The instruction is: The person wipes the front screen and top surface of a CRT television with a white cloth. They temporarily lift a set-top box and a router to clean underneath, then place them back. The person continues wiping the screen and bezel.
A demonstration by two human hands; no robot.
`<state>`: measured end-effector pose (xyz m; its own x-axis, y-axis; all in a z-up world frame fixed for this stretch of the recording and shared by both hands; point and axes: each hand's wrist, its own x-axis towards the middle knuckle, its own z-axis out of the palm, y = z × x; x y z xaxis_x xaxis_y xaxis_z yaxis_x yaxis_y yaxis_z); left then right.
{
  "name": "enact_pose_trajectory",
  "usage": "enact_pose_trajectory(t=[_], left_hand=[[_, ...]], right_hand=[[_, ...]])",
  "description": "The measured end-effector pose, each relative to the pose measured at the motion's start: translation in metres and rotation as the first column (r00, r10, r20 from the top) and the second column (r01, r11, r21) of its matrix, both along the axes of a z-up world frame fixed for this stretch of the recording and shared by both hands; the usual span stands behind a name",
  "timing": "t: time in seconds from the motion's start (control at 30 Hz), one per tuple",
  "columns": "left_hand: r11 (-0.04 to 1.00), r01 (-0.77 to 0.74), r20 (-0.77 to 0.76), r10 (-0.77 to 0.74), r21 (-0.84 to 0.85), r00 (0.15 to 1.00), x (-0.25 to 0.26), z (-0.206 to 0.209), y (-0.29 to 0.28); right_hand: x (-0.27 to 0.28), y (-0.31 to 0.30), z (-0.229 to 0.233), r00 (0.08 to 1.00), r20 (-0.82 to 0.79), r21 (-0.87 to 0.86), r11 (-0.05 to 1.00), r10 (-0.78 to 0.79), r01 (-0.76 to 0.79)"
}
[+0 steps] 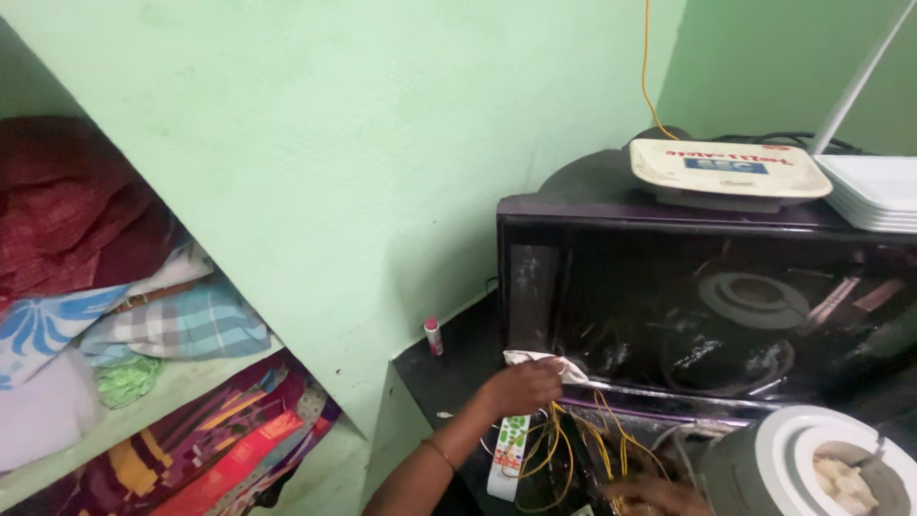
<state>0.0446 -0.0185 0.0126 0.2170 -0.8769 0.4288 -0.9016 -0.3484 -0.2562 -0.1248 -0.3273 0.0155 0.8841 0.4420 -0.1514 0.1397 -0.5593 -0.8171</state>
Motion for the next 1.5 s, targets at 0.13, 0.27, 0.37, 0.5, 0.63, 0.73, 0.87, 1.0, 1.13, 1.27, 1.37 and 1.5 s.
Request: enact_pose_trajectory(t=[0.13,0.27,0.37,0.5,0.63,0.73,0.87,1.0,1.13,1.27,1.37,1.5], left_hand=[[0.91,-0.112,-0.472,-0.099,-0.399,0.876,-0.031,0.021,-0.032],[0.516,-0.327,-0.609,-0.618,-0.791,0.497,-0.09,0.084,-0.084],[0.6,-0.334,-0.637,-0.771,-0.727,0.0,-0.134,0.129,-0.088],[0.699,-0.244,-0.679,-0.713,-0.672,-0.175,-0.141,0.159,-0.081],[0.794,-0.14,-0.513,-0.237,-0.592,0.825,-0.116,0.153,-0.063],[0.849,-0.339,-0.191,0.284,-0.405,0.94,-0.083,0.138,-0.054],[0.774,-0.514,-0.218,0.465,-0.371,0.858,-0.051,0.114,-0.038],[0.809,-0.491,-0.142,0.471,-0.323,0.87,-0.034,0.095,-0.023],[0.808,-0.436,-0.152,0.41,-0.398,0.899,-0.031,0.088,-0.02],[0.815,-0.476,-0.125,0.462,-0.33,0.878,-0.037,0.094,-0.017],[0.819,-0.451,-0.174,0.416,-0.356,0.893,-0.043,0.098,-0.016],[0.821,-0.475,-0.161,0.447,-0.318,0.88,-0.048,0.102,-0.016]], right_hand=[[-0.006,0.031,0.035,0.913,0.378,0.267,0.962,-0.153,0.051],[0.004,0.068,0.041,0.826,0.487,0.203,0.956,-0.285,0.211],[0.035,0.078,0.05,0.611,0.54,0.378,0.816,-0.579,0.438],[0.06,0.048,0.089,0.066,0.818,0.438,0.693,-0.572,0.572],[0.117,0.021,0.135,-0.082,0.594,0.763,0.528,-0.8,0.372],[0.157,0.014,0.132,-0.165,0.679,0.621,0.44,-0.715,0.649],[0.175,0.042,0.073,0.096,0.905,0.214,0.638,-0.414,0.739],[0.154,0.077,0.001,0.541,0.835,-0.284,0.919,0.098,0.273],[0.149,0.075,-0.037,0.533,0.832,-0.353,0.889,0.154,0.293],[0.164,0.039,-0.034,0.078,0.976,0.073,0.639,-0.205,0.766],[0.168,0.016,-0.015,0.017,0.749,0.252,0.309,-0.663,0.917],[0.182,0.019,0.026,-0.174,0.425,0.467,0.051,-0.888,0.883]])
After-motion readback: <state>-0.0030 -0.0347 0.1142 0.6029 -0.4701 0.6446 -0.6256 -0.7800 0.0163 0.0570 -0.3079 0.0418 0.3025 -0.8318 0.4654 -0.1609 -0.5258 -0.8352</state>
